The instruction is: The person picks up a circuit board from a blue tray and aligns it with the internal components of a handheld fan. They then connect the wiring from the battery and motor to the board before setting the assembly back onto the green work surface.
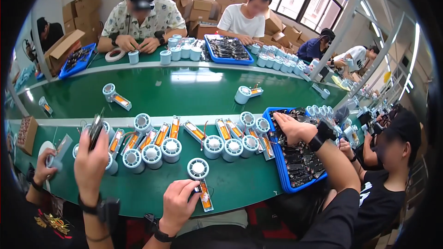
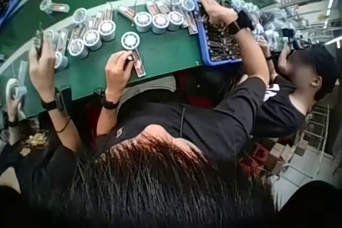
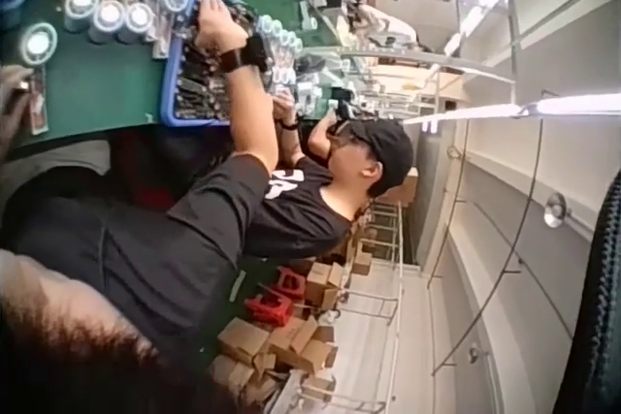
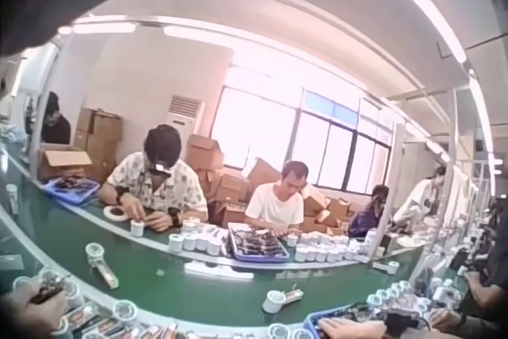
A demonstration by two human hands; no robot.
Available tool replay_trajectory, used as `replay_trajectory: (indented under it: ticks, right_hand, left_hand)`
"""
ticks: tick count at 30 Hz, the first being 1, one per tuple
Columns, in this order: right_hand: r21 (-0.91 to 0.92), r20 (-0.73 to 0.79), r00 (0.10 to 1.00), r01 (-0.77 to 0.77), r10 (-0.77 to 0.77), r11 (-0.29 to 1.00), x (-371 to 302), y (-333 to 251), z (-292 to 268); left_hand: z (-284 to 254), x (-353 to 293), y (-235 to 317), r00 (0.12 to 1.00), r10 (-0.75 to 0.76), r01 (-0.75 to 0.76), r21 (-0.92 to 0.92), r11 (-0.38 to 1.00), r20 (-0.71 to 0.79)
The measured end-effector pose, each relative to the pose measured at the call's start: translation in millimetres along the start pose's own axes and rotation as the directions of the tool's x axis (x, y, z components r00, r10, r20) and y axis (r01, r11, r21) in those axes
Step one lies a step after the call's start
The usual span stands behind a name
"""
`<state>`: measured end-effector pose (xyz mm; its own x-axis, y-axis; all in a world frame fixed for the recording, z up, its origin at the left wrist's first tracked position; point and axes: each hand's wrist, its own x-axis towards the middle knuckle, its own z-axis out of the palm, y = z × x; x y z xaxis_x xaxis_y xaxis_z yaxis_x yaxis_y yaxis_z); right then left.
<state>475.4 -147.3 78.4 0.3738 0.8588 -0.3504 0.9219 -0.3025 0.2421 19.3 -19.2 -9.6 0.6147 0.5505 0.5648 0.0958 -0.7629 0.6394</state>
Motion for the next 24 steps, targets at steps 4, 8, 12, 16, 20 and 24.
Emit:
replay_trajectory:
  ticks: [4, 8, 12, 16, 20, 24]
  right_hand:
    - [-0.026, 0.041, 0.998, 0.048, -0.047, 0.998, -3.6, -11.3, -29.6]
    - [-0.022, -0.093, 0.963, 0.252, -0.253, 0.967, -5.8, -20.0, -39.2]
    - [0.014, -0.173, 0.944, 0.288, -0.281, 0.958, -30.3, -2.0, -33.4]
    - [0.027, -0.092, 0.958, 0.275, -0.271, 0.961, -5.3, 19.4, -8.6]
    - [0.195, -0.107, 0.982, 0.174, -0.156, 0.965, 0.8, -1.4, -27.6]
    - [0.168, -0.185, 0.974, 0.160, -0.128, 0.973, -10.9, 8.3, -27.7]
  left_hand:
    - [-3.6, -1.9, -2.7, 0.999, 0.021, -0.022, 0.020, 1.000, 0.026]
    - [-9.1, -2.4, -5.7, 0.999, 0.016, -0.018, 0.036, 0.999, 0.049]
    - [-0.1, -3.3, -11.3, 0.994, 0.092, -0.089, -0.056, 0.994, 0.050]
    - [11.7, -3.5, -7.5, 0.998, 0.066, -0.066, -0.032, 0.997, 0.024]
    - [7.9, -8.6, -9.8, 0.998, 0.068, -0.068, -0.055, 0.996, 0.003]
    - [4.8, -5.5, -9.3, 0.996, 0.086, -0.088, -0.068, 0.994, -0.023]
